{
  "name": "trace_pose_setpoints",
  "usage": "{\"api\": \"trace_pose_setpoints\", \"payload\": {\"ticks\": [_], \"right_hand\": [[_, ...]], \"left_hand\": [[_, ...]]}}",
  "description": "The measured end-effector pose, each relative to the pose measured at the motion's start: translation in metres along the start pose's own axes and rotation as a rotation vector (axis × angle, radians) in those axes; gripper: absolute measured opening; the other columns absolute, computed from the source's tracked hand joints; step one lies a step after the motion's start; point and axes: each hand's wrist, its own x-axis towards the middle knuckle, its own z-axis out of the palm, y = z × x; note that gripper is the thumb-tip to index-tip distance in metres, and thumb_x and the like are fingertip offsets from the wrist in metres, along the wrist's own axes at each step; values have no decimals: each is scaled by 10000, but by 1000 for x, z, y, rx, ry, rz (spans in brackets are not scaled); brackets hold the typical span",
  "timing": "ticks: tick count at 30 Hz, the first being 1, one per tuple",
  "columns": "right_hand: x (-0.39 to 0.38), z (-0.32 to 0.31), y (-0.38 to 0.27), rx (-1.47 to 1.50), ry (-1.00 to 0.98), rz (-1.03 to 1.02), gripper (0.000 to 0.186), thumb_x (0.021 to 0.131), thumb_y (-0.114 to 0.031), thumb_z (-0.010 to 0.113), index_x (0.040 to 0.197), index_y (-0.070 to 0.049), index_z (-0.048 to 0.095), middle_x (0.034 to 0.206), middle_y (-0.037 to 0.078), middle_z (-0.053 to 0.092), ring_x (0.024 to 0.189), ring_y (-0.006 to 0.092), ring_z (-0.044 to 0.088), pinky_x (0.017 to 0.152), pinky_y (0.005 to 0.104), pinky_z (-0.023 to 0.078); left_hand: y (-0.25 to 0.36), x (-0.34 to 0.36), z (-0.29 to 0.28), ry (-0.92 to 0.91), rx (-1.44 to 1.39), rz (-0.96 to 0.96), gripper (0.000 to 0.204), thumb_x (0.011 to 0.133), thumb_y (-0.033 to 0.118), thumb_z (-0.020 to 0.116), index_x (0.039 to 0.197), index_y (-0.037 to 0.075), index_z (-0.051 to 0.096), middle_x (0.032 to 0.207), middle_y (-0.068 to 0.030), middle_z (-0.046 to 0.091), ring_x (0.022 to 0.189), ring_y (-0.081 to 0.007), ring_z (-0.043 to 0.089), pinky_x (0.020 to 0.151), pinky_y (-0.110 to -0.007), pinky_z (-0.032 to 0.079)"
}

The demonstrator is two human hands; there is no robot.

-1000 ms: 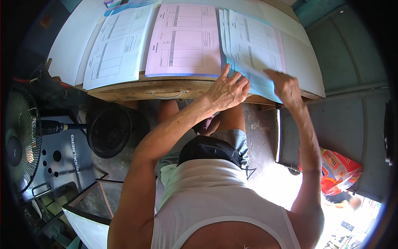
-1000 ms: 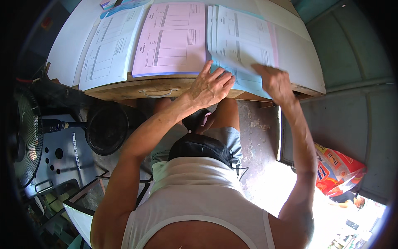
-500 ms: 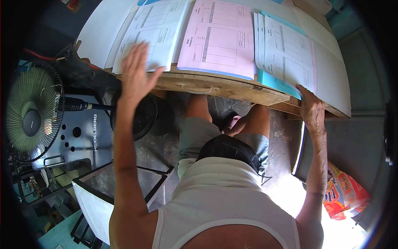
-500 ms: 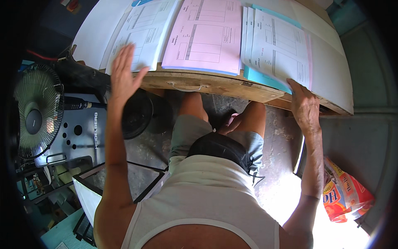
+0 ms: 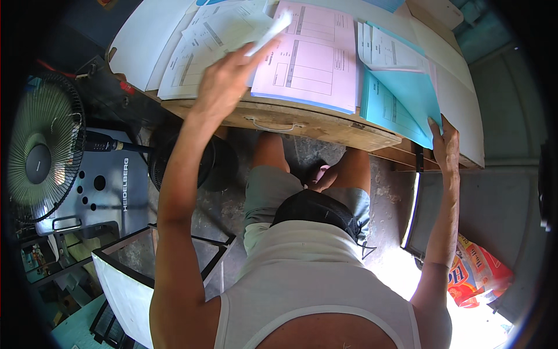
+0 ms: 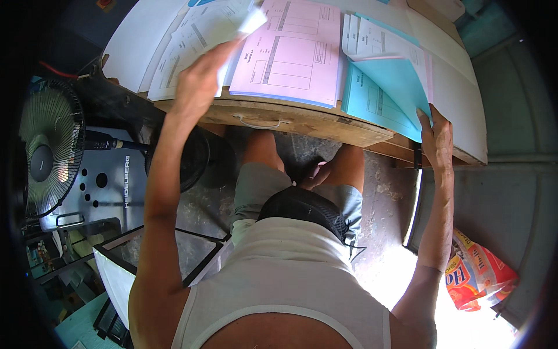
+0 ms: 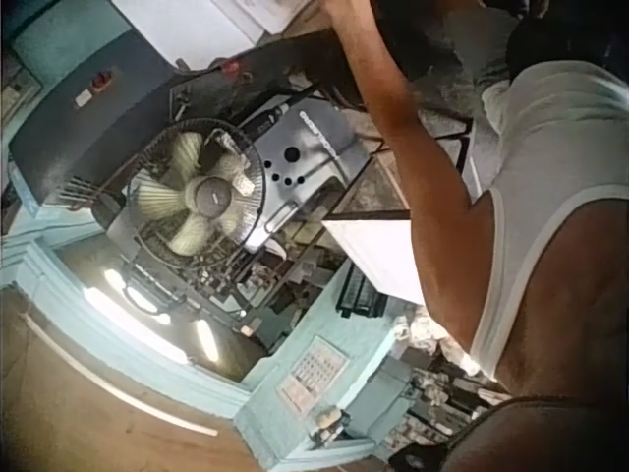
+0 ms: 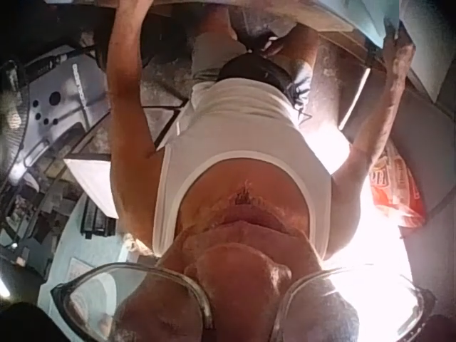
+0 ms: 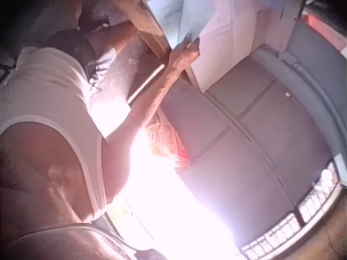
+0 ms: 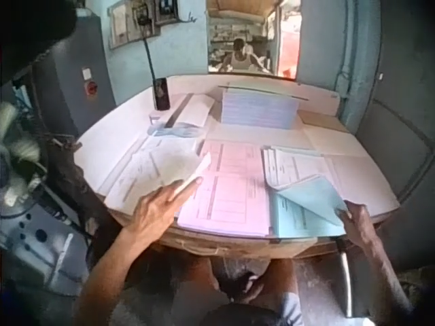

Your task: Manually sorting and stacking different colored paper forms on a desk.

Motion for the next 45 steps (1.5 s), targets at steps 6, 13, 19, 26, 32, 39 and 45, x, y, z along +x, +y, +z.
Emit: {"api": "trace_pose_setpoints", "payload": {"ticks": [6,13,19,26,32,39,45], "right_hand": [[-2,3,15,228,120,-3,349,991,-171,619,1294,2,617,1069,133,713,970,194,614,923,361,468],[11,-4,8,228,163,113,349,975,-172,617,1280,-1,621,1114,179,709,1024,290,657,938,394,479],[70,15,-50,144,301,-96,264,966,-197,631,1188,-64,686,943,227,719,863,387,700,795,433,538],[78,71,-171,-148,57,-487,287,833,-69,614,1102,-121,698,768,184,717,756,342,731,688,462,587],[32,88,-201,-159,-199,-678,212,857,-130,617,1034,-34,684,867,168,724,813,343,726,717,436,579],[57,69,-189,-174,-227,-669,290,853,-219,645,1082,-41,629,884,115,692,822,293,714,710,422,562],[101,14,-141,-363,234,-1132,251,806,-92,614,1053,-60,651,937,94,709,855,263,711,697,390,568]], "left_hand": [[48,30,70,-332,163,320,466,852,-36,628,1313,31,630,1328,-123,587,1043,-245,683,885,-334,633],[48,1,69,-275,21,417,379,870,49,635,1237,-42,655,1387,-145,594,1215,-267,616,999,-386,556],[52,-12,61,-235,-117,259,344,911,98,626,1240,4,667,1365,-118,609,1235,-259,606,1145,-488,421],[65,-37,56,-42,-147,218,183,844,76,711,1020,53,756,1154,-58,717,1089,-235,675,1033,-471,508],[58,-44,30,-40,-34,82,202,817,131,761,1016,102,760,1134,-14,714,1118,-229,635,985,-482,493],[104,9,19,382,40,179,144,839,223,750,966,156,768,1110,23,710,1057,-222,613,966,-510,481],[189,44,81,26,-223,274,403,857,321,737,1189,95,703,1277,-59,627,1191,-245,548,1050,-534,408]]}}
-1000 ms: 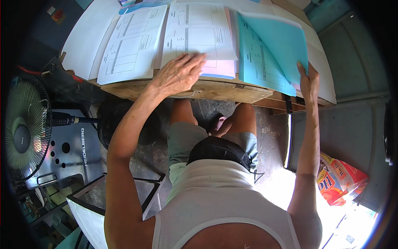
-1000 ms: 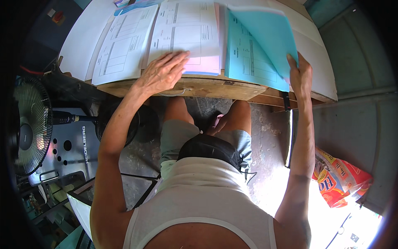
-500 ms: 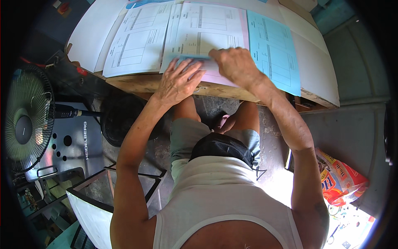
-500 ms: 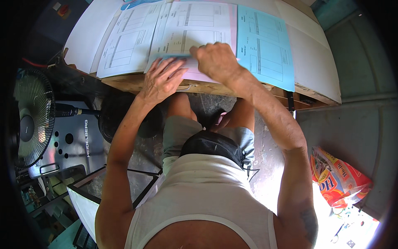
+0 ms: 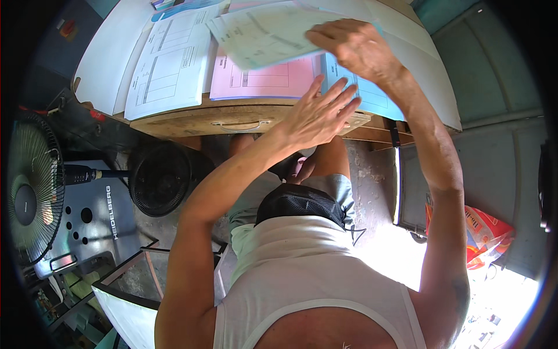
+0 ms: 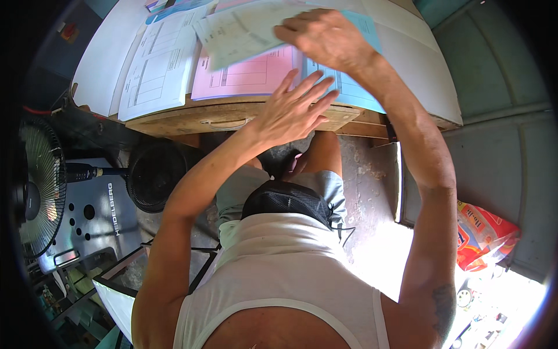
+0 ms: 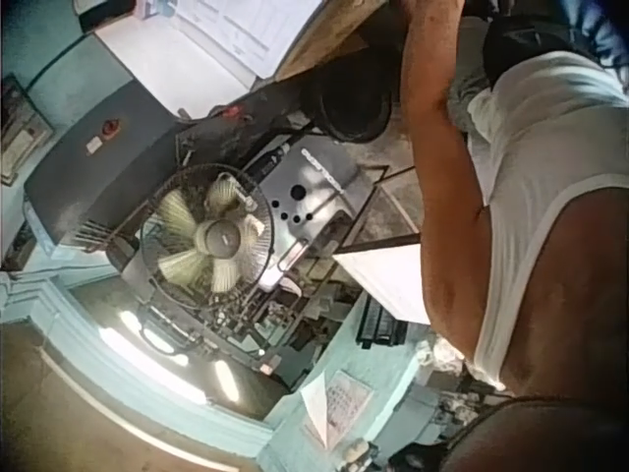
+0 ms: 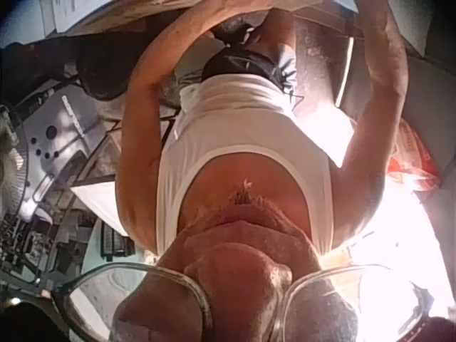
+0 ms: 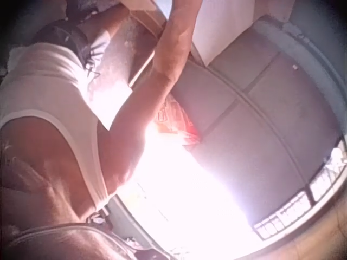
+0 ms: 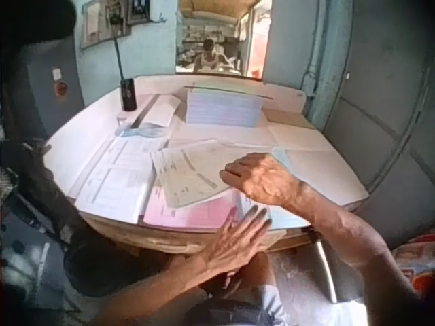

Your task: Manually sorting and stacking different colored paper forms on a desk.

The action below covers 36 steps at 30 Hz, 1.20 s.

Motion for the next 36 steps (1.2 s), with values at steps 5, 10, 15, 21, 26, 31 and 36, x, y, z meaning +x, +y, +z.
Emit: {"api": "trace_pose_setpoints", "payload": {"ticks": [5,10,15,21,26,31,36], "right_hand": [[-93,-9,26,-2,-143,236,379,755,27,611,1115,-69,678,985,114,726,863,297,709,718,393,576],[-167,-10,-16,151,-221,523,390,809,31,603,1170,-85,690,972,137,734,824,318,713,690,400,578],[-137,-52,-72,334,-304,580,365,842,-101,693,1202,-45,678,1130,160,706,1014,317,691,905,429,541],[-149,-41,-78,126,-318,594,353,851,-83,649,1201,-34,645,1060,160,714,988,322,688,896,432,553],[-150,-41,-75,174,-357,705,376,826,31,584,1185,-64,639,961,161,721,858,327,701,771,430,579],[-150,-40,-60,315,-373,837,255,918,-2,586,1163,-49,635,843,211,688,765,382,692,703,466,548],[-151,-38,-36,410,-297,1095,211,976,-65,581,1167,9,629,854,231,686,759,389,693,712,452,530]], "left_hand": [[5,0,49,-76,182,-14,406,883,295,671,1200,42,683,1299,-99,602,1226,-249,526,1067,-601,363],[5,-8,49,-47,20,60,233,878,182,637,1059,65,723,1053,-38,656,1049,-210,598,1019,-553,411],[-2,-1,39,48,-112,-79,195,826,151,697,1012,101,726,1014,-18,657,1009,-202,605,955,-486,444],[-38,-41,-35,159,-24,-121,419,803,245,809,1179,98,695,1254,-67,663,1221,-270,572,1034,-506,430],[-142,-131,-144,-125,281,-449,538,847,269,782,1318,53,636,1315,-91,651,1244,-330,580,1064,-483,425],[-156,-210,-195,-399,602,-299,371,887,149,722,1246,72,674,1229,-99,692,1159,-276,640,972,-463,476],[-146,-159,-177,16,300,-532,98,884,32,729,980,36,750,903,-121,740,821,-285,724,733,-347,559]]}}
